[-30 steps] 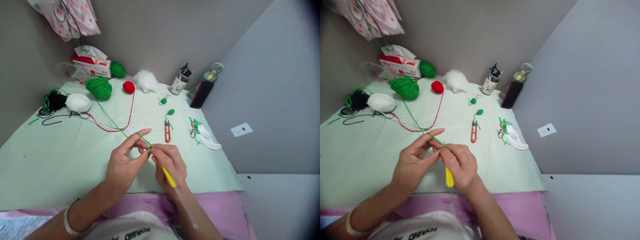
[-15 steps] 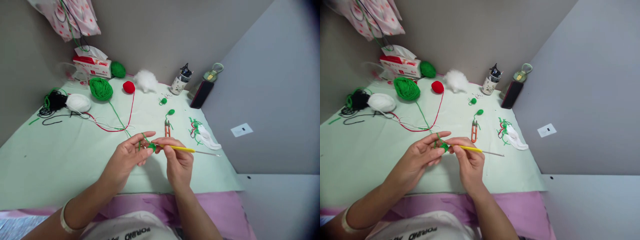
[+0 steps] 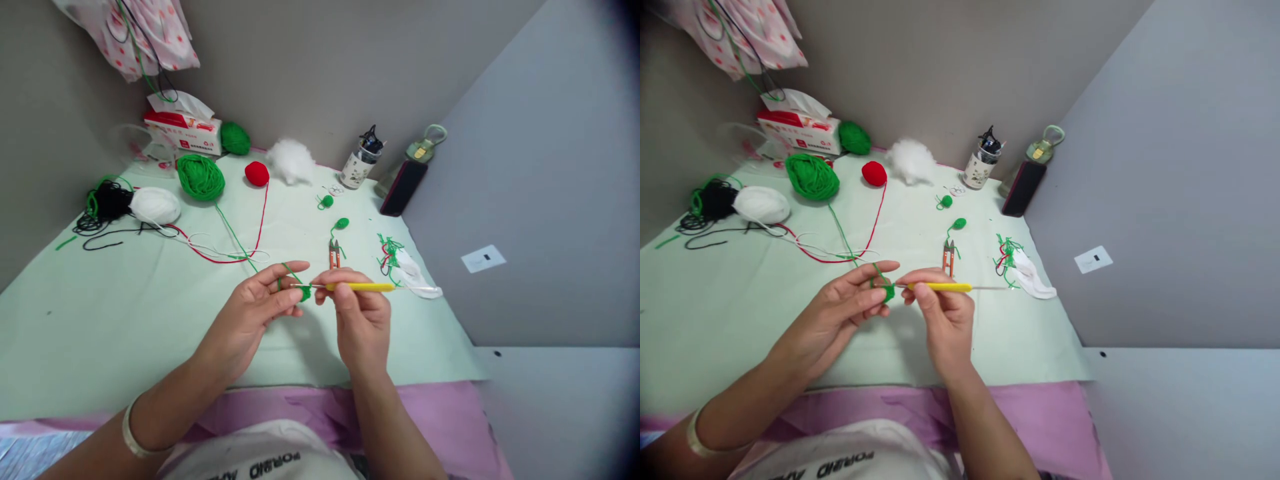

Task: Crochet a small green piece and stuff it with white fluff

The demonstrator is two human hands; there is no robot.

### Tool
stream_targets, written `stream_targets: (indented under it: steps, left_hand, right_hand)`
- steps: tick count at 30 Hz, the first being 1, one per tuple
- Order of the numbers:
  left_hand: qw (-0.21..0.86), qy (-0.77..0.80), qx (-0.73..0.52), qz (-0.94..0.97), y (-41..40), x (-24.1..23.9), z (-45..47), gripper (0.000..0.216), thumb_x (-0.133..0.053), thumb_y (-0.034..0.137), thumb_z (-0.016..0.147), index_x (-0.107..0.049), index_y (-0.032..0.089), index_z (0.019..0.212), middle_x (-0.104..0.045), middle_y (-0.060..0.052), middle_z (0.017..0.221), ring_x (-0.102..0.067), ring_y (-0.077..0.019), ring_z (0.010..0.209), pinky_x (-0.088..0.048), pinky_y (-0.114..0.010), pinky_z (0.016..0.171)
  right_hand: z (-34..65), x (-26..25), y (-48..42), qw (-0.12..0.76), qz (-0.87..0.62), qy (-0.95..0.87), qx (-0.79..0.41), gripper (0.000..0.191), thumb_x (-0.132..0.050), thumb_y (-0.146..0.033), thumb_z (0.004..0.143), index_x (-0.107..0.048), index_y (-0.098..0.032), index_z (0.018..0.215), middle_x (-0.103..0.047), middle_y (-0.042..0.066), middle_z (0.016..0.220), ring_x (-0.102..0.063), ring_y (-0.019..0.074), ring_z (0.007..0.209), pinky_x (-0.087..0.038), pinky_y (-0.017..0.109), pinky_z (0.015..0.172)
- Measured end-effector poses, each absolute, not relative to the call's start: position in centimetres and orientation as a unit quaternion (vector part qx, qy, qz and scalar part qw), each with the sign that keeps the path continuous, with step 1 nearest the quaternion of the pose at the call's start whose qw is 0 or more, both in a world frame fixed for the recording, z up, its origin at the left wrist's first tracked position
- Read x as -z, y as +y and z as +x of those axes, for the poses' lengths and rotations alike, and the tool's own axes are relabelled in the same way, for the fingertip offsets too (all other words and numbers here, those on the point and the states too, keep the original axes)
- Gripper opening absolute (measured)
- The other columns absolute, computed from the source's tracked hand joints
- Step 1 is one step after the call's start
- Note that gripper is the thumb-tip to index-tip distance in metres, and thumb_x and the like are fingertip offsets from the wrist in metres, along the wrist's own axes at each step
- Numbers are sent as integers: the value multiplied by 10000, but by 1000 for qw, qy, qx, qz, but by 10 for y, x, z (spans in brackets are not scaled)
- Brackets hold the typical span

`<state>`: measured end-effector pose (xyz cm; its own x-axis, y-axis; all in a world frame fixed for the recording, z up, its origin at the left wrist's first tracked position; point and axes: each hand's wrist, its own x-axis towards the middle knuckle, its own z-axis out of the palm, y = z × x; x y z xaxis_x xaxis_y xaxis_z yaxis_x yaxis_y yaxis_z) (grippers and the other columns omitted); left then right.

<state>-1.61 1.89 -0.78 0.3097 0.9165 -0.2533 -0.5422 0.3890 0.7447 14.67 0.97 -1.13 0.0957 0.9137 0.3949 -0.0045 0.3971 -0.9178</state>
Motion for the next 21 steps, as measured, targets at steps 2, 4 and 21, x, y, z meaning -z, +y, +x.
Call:
stream_targets:
  steps: [2,4,21]
  left_hand:
    - [744,353,-480,302,17,8,-15,353,-852,228,798,-796,250,1145,-697,-13,933,-627,-133,844,-540,-231,754]
    - [734,361,-479,317,15,8,-14,360,-849,244,803,-789,248,1158,-703,-21,945,-634,-152,880,-535,-245,768]
    - [639,429,-511,384,13,3,-12,332,-833,207,793,-785,253,1119,-618,33,799,-596,-125,784,-505,-230,746]
  right_hand:
    - [145,12,9,607,-409,-574,-367,164,-638,-307,983,-777,-220,982,-776,57,914,-687,163,748,-591,318,668]
    - [145,13,9,610,-406,-564,-381,164,-628,-298,991,-773,-221,1000,-785,55,938,-699,156,753,-598,312,690]
    - [144,13,-2,525,-360,-768,-74,310,-518,-105,997,-655,-243,1239,-777,84,1009,-740,210,909,-627,367,749]
